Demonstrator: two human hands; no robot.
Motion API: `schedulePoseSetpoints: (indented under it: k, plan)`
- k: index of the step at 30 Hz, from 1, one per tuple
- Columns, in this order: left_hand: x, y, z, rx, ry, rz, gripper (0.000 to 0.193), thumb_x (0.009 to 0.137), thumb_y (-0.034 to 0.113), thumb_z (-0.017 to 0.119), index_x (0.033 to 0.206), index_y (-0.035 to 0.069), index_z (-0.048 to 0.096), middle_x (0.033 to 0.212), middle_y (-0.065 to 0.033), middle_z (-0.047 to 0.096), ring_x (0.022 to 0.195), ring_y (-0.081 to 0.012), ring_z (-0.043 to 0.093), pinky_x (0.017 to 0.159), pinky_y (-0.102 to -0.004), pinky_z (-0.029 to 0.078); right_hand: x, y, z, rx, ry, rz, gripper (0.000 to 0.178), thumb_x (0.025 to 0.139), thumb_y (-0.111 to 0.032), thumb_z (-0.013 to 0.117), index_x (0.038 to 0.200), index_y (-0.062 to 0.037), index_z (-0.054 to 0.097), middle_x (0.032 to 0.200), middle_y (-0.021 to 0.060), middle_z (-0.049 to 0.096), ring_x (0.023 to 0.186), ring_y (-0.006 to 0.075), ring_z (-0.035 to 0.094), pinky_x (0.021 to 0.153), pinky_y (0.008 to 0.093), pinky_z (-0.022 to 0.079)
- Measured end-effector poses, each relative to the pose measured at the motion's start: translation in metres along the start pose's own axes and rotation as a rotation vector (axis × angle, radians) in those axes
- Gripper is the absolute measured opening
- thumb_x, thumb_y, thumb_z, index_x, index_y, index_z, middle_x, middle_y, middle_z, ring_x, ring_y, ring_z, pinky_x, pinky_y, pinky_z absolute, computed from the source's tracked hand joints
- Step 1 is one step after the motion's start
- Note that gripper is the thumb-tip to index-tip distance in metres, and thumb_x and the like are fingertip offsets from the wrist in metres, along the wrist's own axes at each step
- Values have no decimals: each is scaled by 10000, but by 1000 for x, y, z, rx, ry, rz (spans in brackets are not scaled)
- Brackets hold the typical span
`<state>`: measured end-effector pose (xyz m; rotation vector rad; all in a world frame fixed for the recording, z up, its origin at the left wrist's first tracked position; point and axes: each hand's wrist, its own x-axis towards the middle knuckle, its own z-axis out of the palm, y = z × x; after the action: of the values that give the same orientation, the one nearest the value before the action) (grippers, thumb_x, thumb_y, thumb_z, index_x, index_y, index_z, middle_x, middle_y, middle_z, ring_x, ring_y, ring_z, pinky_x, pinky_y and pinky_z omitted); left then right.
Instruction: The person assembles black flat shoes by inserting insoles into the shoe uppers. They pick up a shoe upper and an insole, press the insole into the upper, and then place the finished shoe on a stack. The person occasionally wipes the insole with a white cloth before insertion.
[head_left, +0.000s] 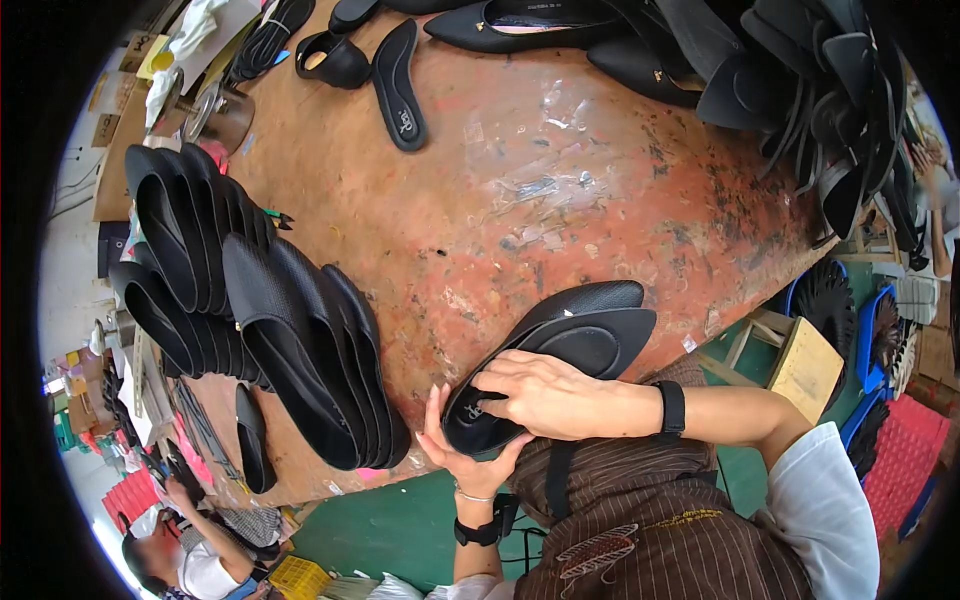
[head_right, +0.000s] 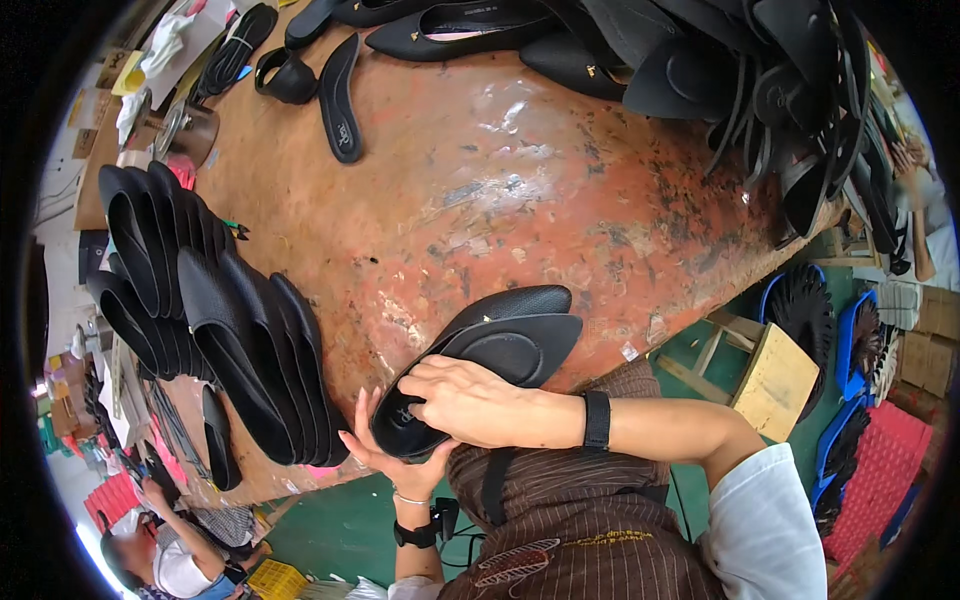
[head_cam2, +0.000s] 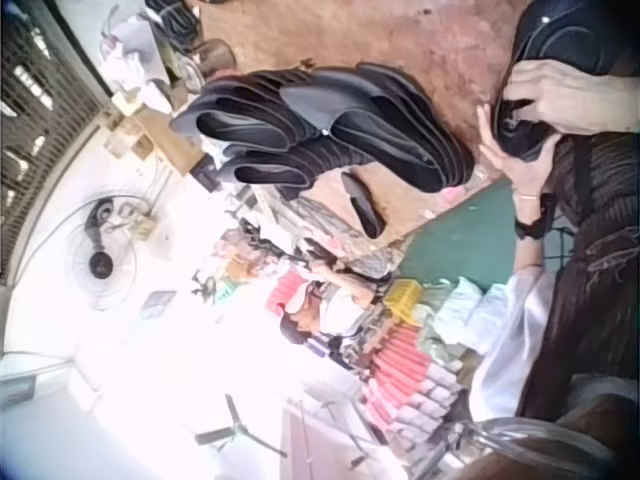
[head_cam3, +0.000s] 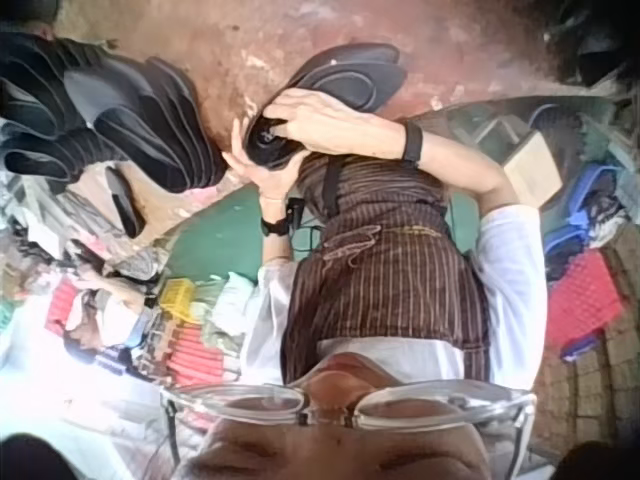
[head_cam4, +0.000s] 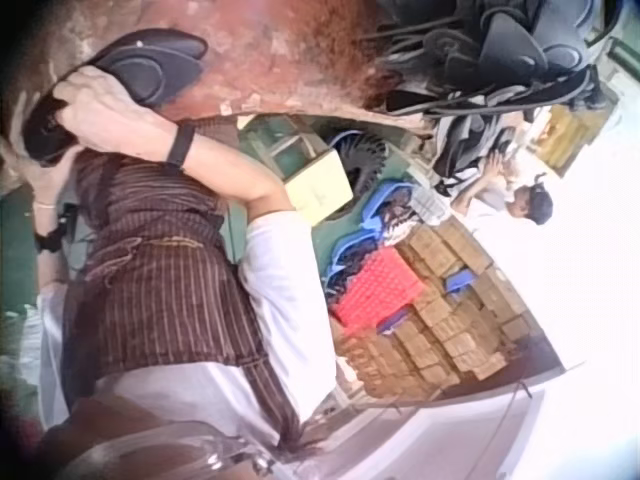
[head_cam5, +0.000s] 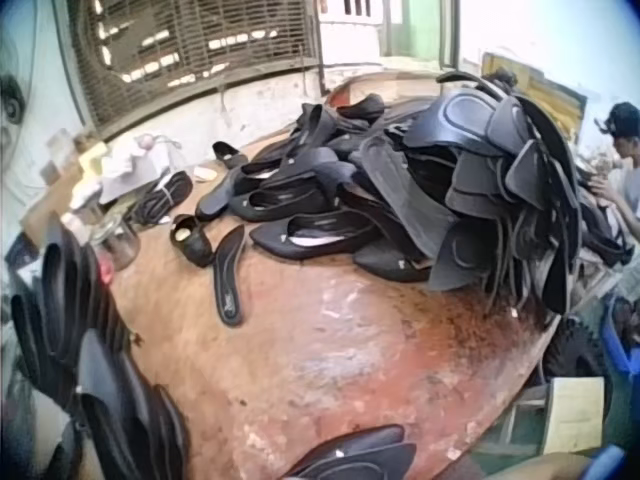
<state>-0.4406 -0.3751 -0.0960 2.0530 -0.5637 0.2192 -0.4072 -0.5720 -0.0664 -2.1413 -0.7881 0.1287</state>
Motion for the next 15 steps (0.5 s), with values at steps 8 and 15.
schedulePoseSetpoints:
  k: [8,15]
  plan:
    - [4,-7,-10,-152,-95,-120,1181,746,661,744,1564,104,100,1528,-271,292,1354,-428,395,1109,-545,337,3,8,14,-138,-28,-351,362,805,-145,616,1094,62,687,1266,159,612,1280,298,517,1117,388,391]
    - [9,-6,-8,-220,6,-180,303,918,267,570,1109,34,534,1392,-283,484,1247,-420,509,1060,-501,394,10,2,11,-43,-259,-185,379,844,-148,559,1186,-45,686,1350,123,602,1352,261,476,1202,442,261]
